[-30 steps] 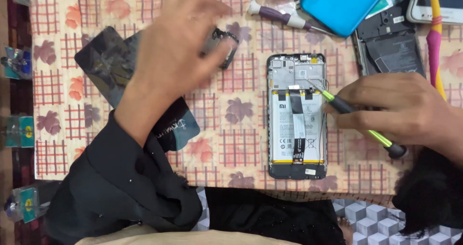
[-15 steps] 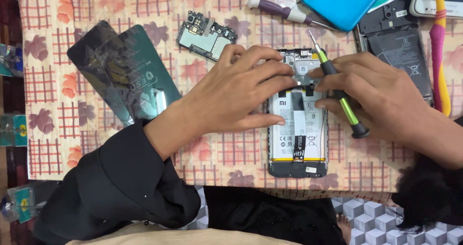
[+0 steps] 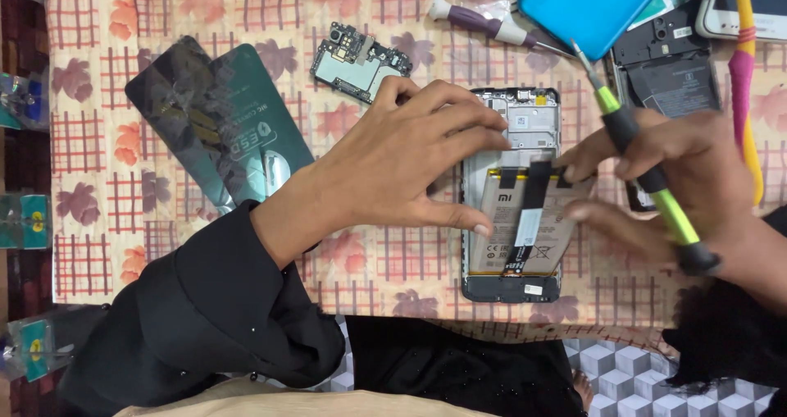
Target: The person disassembles a smartphone on a patterned table, using a screwdriver and a plastic pry tool to remove screws, disconnect ribbon cables, and lift out the battery and motherboard. The person then cleans the interior with a brush and begins reassembly by reconnecting components.
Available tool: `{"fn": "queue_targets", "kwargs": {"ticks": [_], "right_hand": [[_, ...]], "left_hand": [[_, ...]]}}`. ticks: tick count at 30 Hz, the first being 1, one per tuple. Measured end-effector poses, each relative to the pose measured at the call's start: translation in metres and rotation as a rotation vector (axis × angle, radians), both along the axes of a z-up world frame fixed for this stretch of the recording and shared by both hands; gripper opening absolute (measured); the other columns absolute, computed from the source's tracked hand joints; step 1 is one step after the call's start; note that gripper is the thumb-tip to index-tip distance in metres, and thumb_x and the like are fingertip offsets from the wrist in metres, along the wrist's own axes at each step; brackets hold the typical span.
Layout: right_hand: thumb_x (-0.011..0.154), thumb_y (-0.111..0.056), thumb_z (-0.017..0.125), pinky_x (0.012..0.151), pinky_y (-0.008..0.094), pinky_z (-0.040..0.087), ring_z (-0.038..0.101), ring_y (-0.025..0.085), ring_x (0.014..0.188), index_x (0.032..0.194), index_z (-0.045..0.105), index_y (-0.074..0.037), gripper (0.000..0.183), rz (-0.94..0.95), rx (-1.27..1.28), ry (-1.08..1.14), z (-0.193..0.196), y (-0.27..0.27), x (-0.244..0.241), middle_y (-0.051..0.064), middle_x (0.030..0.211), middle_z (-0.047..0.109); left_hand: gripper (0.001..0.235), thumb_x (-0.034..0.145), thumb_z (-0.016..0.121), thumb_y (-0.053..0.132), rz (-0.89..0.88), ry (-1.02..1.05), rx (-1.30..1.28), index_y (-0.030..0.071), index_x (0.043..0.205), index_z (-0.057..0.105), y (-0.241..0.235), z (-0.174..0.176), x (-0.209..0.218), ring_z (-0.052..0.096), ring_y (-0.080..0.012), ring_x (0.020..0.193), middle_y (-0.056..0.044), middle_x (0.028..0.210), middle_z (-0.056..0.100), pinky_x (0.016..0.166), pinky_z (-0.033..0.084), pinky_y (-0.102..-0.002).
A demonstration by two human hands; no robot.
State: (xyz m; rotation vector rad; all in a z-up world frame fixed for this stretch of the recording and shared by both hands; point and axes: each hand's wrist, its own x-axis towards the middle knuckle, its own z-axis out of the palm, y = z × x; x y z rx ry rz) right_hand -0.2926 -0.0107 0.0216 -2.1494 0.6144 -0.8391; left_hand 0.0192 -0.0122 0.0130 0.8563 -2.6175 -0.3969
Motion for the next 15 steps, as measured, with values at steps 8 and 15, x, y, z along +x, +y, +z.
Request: {"fn": "queue_targets", "kwargs": {"ticks": [8, 15], "right_hand": [[0.091, -0.012, 0.08, 0.085, 0.034, 0.066, 0.074, 0.022, 0.102, 0.118, 0.044, -0.011, 0.045, 0.182, 0.414, -0.428, 0.006, -0.013, -0.021, 0.008, 0.108, 0.066], [0.09, -0.02, 0.08, 0.083, 0.033, 0.066, 0.074, 0.022, 0.099, 0.113, 0.049, -0.011, 0.039, 0.044, 0.206, -0.032, 0.004, -0.017, -0.017, 0.006, 0.102, 0.067]], "left_hand": [[0.076, 0.081, 0.07, 0.072, -0.04, -0.014, -0.004, 0.013, 0.128, 0.069, 0.001, 0.006, 0.0, 0.049, -0.0236, 0.134, -0.003, 0.138, 0.061, 0.101, 0.034, -0.053], [0.061, 0.081, 0.077, 0.06, -0.033, -0.039, -0.043, 0.017, 0.125, 0.072, 0.003, 0.004, -0.002, 0.048, -0.0232, 0.135, -0.002, 0.14, 0.061, 0.103, 0.033, -0.055]]}}
